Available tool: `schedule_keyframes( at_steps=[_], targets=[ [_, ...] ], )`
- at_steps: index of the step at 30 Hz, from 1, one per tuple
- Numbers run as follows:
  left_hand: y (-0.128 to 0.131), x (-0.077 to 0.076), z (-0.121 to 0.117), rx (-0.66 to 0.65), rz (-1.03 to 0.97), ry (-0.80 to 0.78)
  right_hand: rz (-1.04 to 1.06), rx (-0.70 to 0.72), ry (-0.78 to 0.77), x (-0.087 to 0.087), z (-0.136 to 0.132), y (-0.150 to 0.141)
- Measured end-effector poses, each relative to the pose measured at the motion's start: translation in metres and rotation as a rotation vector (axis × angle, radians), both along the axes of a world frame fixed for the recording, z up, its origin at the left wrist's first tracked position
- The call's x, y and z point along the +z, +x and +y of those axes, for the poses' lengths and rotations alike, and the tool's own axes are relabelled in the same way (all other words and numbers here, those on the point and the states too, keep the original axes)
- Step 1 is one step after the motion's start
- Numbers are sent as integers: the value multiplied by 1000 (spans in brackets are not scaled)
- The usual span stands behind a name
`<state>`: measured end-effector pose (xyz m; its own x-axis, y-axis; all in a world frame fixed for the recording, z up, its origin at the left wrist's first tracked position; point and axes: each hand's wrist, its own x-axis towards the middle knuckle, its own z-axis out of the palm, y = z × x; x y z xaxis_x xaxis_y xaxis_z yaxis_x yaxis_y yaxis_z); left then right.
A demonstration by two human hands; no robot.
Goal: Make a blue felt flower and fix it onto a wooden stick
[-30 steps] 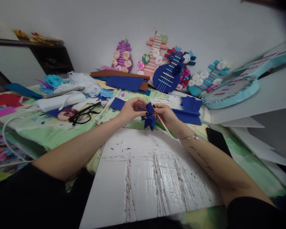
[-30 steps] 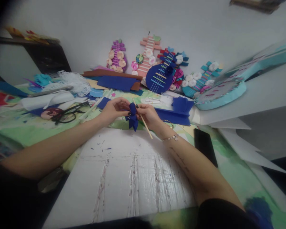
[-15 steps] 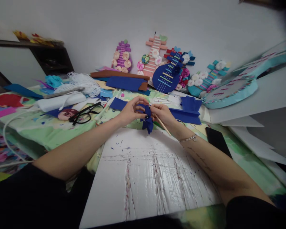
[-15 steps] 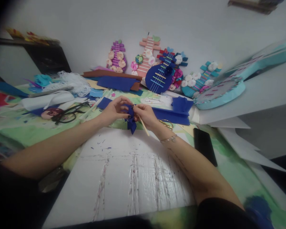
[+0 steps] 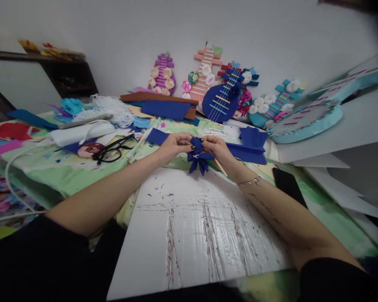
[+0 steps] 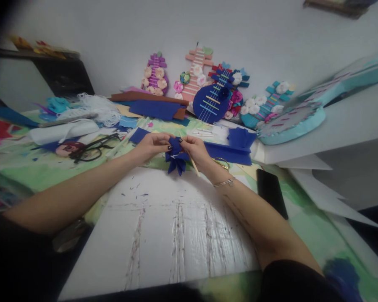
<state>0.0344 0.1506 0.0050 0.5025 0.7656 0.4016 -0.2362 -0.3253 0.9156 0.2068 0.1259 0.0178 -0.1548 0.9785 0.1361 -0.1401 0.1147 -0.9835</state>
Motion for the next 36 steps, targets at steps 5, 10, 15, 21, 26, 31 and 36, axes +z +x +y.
schedule_keyframes(
  at_steps=[5, 10, 15, 21, 26, 31, 36],
  targets=[
    [-2, 0, 3, 198, 38, 165, -125, -119, 23, -1, 0, 0],
    [-4, 4, 0, 113, 111, 220, -211, -136, 33, -5, 3, 1],
    [-1, 1, 2, 137, 188, 148, -205, -134, 185, -4, 1, 1],
    [0, 3, 4, 263, 240, 200, -132, 48, 118, -2, -3, 2],
    [-1, 4, 5, 355, 279, 179, -171, 62, 51, -3, 0, 5],
    [-2, -1, 10, 290, 214, 128, -217, -8, 97, -3, 0, 5],
    [-2, -4, 12, 202, 195, 63, -214, -61, 112, -1, -2, 1]
  ],
)
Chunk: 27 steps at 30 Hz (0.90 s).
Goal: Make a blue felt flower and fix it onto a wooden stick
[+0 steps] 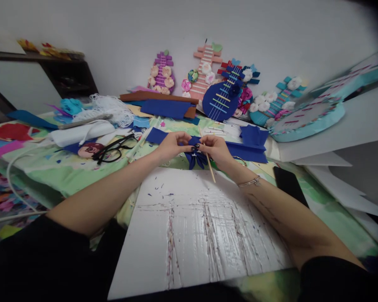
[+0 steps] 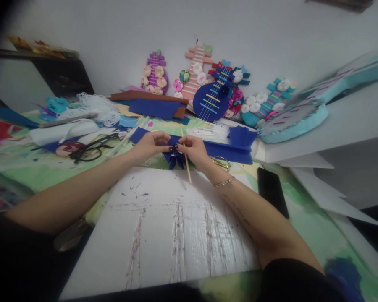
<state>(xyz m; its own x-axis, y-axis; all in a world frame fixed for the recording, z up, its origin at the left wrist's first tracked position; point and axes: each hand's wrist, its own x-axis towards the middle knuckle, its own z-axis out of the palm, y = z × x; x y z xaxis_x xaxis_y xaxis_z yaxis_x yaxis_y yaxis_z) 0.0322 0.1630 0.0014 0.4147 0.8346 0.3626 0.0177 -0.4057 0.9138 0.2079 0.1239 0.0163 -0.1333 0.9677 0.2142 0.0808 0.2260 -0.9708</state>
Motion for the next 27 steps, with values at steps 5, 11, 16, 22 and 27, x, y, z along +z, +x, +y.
schedule_keyframes(
  at_steps=[5, 11, 16, 22, 27],
  targets=[
    [1, -5, 5, -51, -55, -62, 4, -9, -14, 0, 0, 1],
    [1, -6, 7, -57, -34, -89, -35, -23, -18, 2, -1, 1],
    [-1, 2, 0, -27, -22, -118, -78, -14, 50, 2, -2, -1],
    [1, 3, -4, -75, -301, -219, -81, -4, 65, -2, 0, -4],
    [2, -1, -2, -55, -290, -218, -52, -8, 43, -2, -1, -4]
  ],
)
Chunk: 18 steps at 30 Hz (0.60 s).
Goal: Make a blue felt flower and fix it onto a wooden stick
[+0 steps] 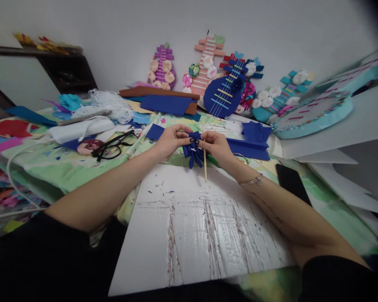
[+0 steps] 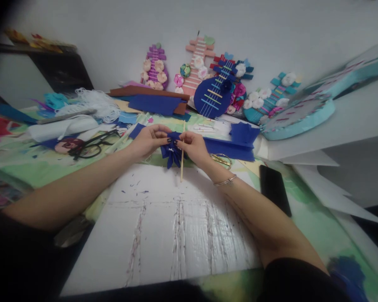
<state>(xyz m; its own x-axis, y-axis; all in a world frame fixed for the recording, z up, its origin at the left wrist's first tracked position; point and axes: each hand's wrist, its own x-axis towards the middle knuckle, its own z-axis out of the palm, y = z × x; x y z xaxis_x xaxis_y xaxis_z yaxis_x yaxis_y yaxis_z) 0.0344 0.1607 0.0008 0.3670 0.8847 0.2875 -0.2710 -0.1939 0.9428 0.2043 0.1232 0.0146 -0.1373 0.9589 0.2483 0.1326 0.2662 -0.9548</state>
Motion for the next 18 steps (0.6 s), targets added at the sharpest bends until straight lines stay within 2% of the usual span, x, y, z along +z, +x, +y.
schedule_keyframes(
  at_steps=[5, 10, 15, 18],
  targets=[
    [-1, 2, 2, 94, 173, 87, -44, -24, 4, 1, 1, 2],
    [-2, 3, 2, 101, 270, 118, -140, -21, 74, -2, 3, 4],
    [-2, 0, 1, 31, 203, 69, -190, 90, 94, -1, 2, 4],
    [-2, -3, 3, 24, 116, 21, -208, 98, 61, 7, 1, 7]
  ],
)
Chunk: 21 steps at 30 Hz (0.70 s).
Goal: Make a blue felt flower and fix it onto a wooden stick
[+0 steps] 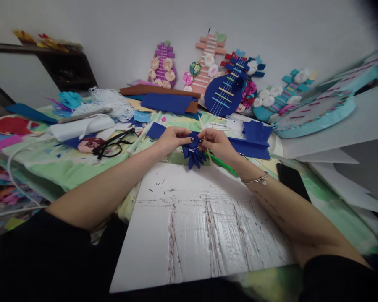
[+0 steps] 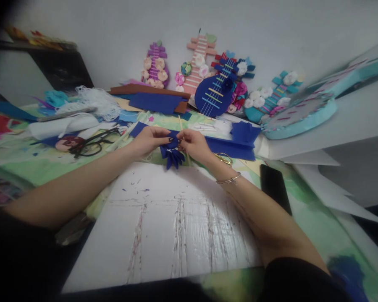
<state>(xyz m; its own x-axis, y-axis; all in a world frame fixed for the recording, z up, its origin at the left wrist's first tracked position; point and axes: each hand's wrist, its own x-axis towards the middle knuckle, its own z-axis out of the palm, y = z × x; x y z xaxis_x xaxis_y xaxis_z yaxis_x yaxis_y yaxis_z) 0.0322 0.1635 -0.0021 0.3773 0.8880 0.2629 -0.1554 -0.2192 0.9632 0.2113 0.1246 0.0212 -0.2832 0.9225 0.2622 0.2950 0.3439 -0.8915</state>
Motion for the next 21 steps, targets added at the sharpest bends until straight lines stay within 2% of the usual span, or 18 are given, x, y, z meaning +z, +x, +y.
schedule_keyframes(
  at_steps=[4, 9, 13, 21],
  targets=[
    [0, -1, 1, 11, -33, -56, -89, -39, 121, 14, -4, 9],
    [0, 4, -4, -8, -61, -92, -289, -11, 229, 26, -11, 12],
    [0, 8, -8, -56, -60, -51, -390, -33, 265, 26, -12, 10],
    [0, 4, -6, -87, -68, -21, -530, -39, 382, 18, -5, 13]
  ],
)
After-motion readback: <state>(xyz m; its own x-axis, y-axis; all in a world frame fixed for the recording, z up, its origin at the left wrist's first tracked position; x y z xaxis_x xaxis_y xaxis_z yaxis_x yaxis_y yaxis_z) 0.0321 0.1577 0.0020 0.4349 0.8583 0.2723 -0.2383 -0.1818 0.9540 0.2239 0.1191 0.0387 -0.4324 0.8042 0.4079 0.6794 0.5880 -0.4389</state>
